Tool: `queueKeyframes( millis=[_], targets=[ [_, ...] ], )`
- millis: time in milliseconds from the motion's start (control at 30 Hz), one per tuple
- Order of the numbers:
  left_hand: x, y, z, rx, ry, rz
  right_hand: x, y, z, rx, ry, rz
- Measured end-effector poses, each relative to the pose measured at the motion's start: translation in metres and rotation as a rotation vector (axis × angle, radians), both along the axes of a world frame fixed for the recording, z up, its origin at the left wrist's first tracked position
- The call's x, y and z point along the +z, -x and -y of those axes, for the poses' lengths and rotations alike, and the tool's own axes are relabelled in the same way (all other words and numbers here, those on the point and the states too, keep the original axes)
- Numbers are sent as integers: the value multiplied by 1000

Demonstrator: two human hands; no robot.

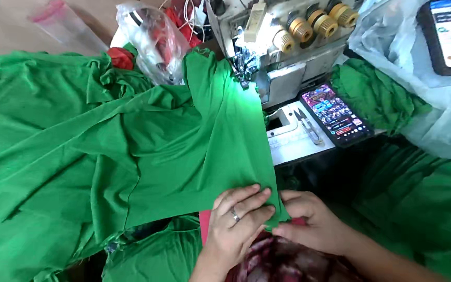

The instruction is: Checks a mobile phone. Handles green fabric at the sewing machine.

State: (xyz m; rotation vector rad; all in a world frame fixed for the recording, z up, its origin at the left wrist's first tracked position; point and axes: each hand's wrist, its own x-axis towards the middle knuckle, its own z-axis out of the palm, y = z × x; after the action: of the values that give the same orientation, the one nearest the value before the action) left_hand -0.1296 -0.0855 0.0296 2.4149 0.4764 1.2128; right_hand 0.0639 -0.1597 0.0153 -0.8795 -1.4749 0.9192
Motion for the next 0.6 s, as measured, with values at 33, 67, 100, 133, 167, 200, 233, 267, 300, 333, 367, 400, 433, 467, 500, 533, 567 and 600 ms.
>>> queueKeyframes(
  millis=[33, 67, 100, 133, 167, 200, 233, 267, 300, 333, 367, 400, 433, 467, 500, 533, 567, 600],
  targets=[
    [-1, 0, 1, 1, -10, 15, 0, 1, 1, -9, 8, -6],
    [-2, 0, 1, 7, -15, 32, 0, 2, 2, -15, 11, -9],
    [-1, 0, 1, 14, -16, 43, 1, 3, 3, -18, 11, -9],
    [0, 0, 1, 19, -13, 48, 1, 3, 4, -17, 11, -4],
    [2, 0, 2, 25, -10, 43, 2, 3, 5, -9, 14, 7],
    [4, 0, 3, 30, -5, 25, 3, 3, 7, 5, 23, 29],
    [6, 0, 4, 30, 0, -6, 4, 3, 8, 22, 36, 61],
    [7, 1, 6, 30, 0, -33, 4, 3, 9, 40, 48, 93],
    [7, 2, 7, 34, -9, -51, 3, 3, 10, 53, 59, 110],
    [7, 2, 8, 42, -22, -65, 3, 3, 11, 56, 69, 112],
    [8, 3, 9, 53, -30, -80, 3, 3, 11, 55, 77, 106],
    [10, 5, 10, 65, -29, -97, 2, 4, 12, 54, 84, 95],
    [12, 6, 12, 74, -23, -111, 2, 4, 12, 52, 91, 83],
    [16, 7, 15, 81, -22, -128, 2, 5, 13, 55, 100, 68],
    [21, 7, 18, 84, -33, -156, 3, 5, 14, 63, 108, 50],
    [26, 7, 22, 87, -55, -191, 5, 5, 15, 72, 125, 27],
    [29, 6, 25, 97, -85, -231, 7, 6, 17, 81, 151, 11],
    [31, 5, 27, 112, -120, -267, 10, 6, 19, 92, 178, -15]
  ],
)
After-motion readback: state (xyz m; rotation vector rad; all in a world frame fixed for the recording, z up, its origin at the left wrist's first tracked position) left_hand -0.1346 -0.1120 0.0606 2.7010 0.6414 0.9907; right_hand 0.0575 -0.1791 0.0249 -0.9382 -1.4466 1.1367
